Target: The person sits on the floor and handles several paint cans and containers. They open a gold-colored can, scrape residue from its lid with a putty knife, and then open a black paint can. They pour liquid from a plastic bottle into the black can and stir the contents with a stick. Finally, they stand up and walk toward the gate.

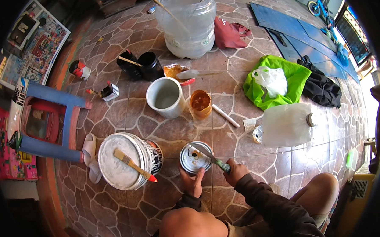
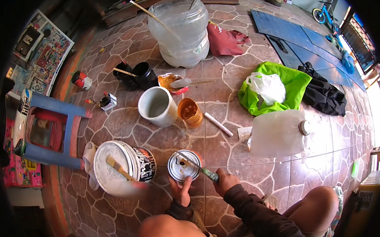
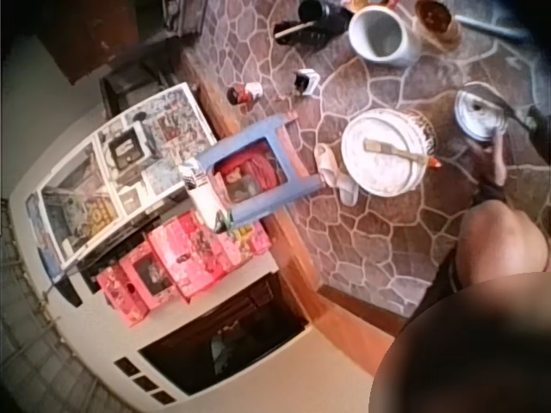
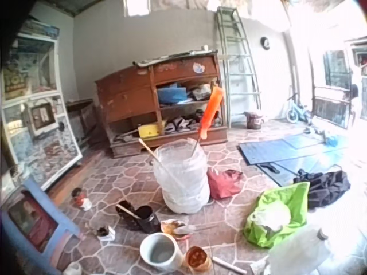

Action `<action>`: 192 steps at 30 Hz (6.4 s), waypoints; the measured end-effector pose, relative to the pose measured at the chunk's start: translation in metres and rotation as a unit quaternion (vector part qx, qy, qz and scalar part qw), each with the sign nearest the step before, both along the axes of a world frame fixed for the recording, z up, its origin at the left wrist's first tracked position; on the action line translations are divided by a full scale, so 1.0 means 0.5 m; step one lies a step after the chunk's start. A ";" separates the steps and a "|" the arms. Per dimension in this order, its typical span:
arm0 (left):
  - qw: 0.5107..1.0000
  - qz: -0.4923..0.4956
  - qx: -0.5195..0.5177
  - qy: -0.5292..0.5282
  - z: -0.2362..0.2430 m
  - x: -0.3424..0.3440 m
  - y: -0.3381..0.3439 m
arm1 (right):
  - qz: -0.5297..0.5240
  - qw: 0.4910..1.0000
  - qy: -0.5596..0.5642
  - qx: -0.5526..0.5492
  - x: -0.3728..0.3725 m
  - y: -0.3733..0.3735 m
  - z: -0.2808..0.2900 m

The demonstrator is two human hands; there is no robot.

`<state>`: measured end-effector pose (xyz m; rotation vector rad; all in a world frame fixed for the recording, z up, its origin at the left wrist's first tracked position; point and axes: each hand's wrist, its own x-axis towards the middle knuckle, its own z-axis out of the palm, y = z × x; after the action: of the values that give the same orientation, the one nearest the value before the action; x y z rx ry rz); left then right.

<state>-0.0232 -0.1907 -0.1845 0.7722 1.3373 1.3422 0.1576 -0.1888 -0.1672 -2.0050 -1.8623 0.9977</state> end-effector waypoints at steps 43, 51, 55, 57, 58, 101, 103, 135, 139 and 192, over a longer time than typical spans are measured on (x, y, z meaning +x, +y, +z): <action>0.994 0.053 0.009 -0.096 -0.039 -0.046 0.059 | -0.054 0.986 -0.120 -0.105 0.144 -0.122 -0.163; 0.995 0.060 0.001 -0.085 -0.026 -0.079 0.071 | -0.056 0.982 -0.136 -0.120 0.120 -0.128 -0.118; 0.992 0.113 -0.055 -0.001 -0.047 -0.077 -0.022 | -0.072 0.973 -0.141 0.170 0.079 -0.089 -0.096; 0.992 0.110 -0.052 -0.037 -0.059 -0.092 -0.088 | -0.069 0.973 -0.029 0.220 0.052 -0.040 -0.092; 0.992 0.113 -0.031 -0.037 -0.066 -0.105 -0.113 | -0.074 0.970 0.010 0.232 0.032 -0.017 -0.090; 0.897 0.070 0.061 0.432 -0.110 -0.521 0.053 | 0.030 0.973 0.223 -0.058 -0.340 -0.084 -0.093; 0.847 0.067 0.020 0.526 -0.097 -0.602 0.077 | 0.113 0.958 0.251 -0.079 -0.361 -0.033 -0.017; 0.734 -0.150 -0.118 0.651 -0.016 -1.042 0.302 | 0.277 0.945 0.041 0.168 -1.123 1.179 0.346; 0.756 -0.148 -0.124 0.625 -0.023 -1.046 0.300 | 0.189 0.972 0.068 0.119 -1.276 1.282 0.213; 0.599 -0.099 -0.009 0.795 -0.045 -1.011 0.291 | 0.250 0.856 0.398 0.218 -0.470 0.728 0.709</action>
<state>-0.5285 -0.0452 -0.2072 2.2696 2.3769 0.0737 -0.0772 0.1750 0.1874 -0.6690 -1.8667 1.1398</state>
